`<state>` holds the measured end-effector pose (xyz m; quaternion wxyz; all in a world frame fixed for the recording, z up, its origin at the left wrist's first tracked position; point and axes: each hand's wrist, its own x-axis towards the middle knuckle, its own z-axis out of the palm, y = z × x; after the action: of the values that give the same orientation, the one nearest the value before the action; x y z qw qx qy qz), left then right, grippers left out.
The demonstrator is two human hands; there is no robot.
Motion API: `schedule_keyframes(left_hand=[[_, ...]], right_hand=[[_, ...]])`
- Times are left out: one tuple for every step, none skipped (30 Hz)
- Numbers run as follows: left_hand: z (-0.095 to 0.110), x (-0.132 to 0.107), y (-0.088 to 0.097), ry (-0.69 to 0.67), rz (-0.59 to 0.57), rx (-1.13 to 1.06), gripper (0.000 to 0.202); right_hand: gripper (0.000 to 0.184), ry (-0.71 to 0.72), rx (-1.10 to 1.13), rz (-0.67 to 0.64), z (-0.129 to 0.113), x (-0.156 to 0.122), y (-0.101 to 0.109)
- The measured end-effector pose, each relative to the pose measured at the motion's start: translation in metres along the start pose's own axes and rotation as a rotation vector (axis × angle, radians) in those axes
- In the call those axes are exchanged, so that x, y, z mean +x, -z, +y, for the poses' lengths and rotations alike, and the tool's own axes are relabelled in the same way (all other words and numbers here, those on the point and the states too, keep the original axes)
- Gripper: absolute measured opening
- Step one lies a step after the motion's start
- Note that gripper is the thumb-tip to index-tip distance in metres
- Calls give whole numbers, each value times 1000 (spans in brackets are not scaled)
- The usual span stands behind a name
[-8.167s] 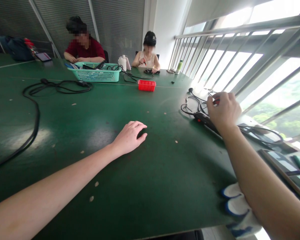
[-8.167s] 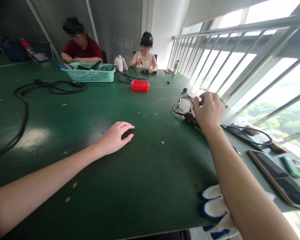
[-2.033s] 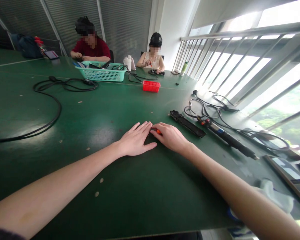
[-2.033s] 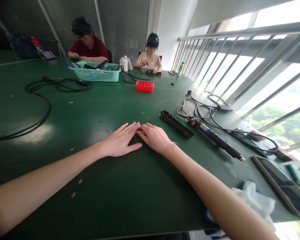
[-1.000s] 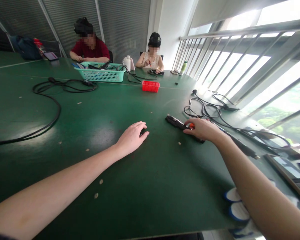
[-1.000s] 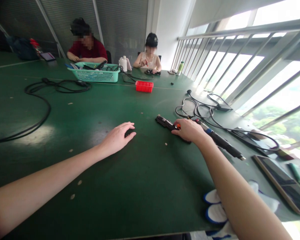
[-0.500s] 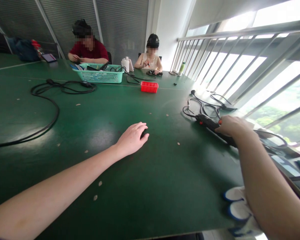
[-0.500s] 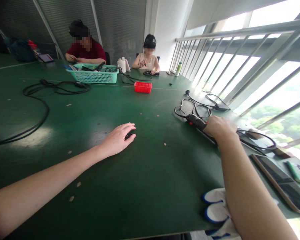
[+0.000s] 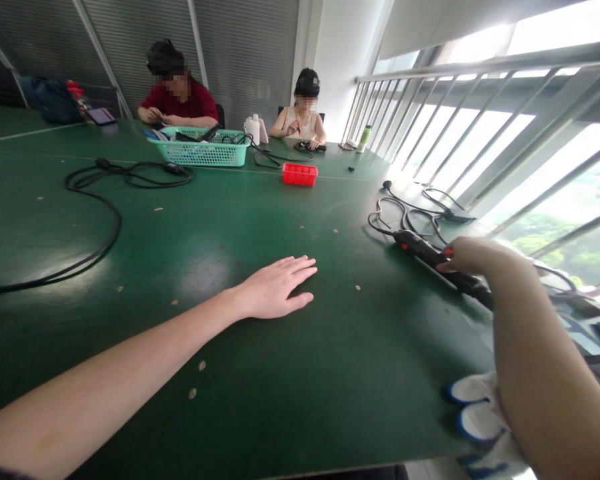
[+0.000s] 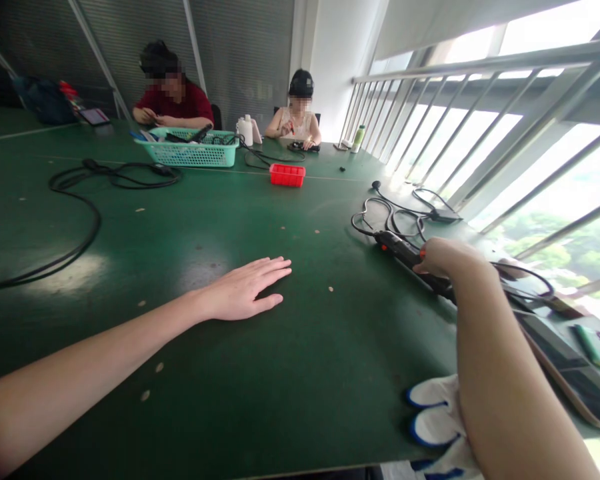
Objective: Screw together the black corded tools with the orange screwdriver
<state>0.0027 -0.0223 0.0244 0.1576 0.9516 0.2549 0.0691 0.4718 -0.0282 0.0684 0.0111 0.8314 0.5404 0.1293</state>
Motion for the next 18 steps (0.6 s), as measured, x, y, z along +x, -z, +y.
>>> schedule_keyframes(left_hand=[[2,0,-1,-31,0,-18,62],[4,1,-2,-63,4,-38,61],[7,1,-3,-95,10,-60,58],[10,0,-4,-125,17,-84,56],[13,0,-4,-152,25,-109,53],[15,0,-5,-171,32,-134,51],[18,-1,-5,-176,41,-159,51],[19,-1,-5,-167,55,-185,52],[21,-1,-5,-148,80,-211,53],[20,-1,-5,-126,125,-236,54],[19,-1,-4,-105,191,-260,53],[16,1,-4,-88,276,-278,51],[12,2,-3,-72,376,-287,46],[6,4,-3,-53,476,-284,43],[0,5,-2,-24,564,-268,40],[-8,6,-1,15,628,-243,38],[-16,7,0,48,656,-218,37],[-23,8,1,67,644,-202,38]], right_hand=[[31,23,-7,-84,-4,-2,1],[30,50,-16,-163,-8,-4,1],[27,78,-29,-219,-14,-6,2],[25,106,-41,-237,-20,-9,3],[23,138,-50,-237,-28,-11,3],[23,175,-54,-228,-36,-13,4],[24,214,-53,-216,-45,-15,4],[27,251,-48,-206,-56,-18,4],[32,285,-40,-192,-67,-21,4],[36,319,-29,-179,-78,-24,4],[41,359,-11,-156,-90,-28,3],[46,439,44,-91,-101,-32,3],[49,515,111,-30,-111,-37,3],[51,588,181,12,-121,-43,3],[52,666,243,34,-131,-49,4],[52,731,300,46,-139,-55,5],[51,785,351,51,-147,-61,6],[51,826,391,54,-155,-68,7]])
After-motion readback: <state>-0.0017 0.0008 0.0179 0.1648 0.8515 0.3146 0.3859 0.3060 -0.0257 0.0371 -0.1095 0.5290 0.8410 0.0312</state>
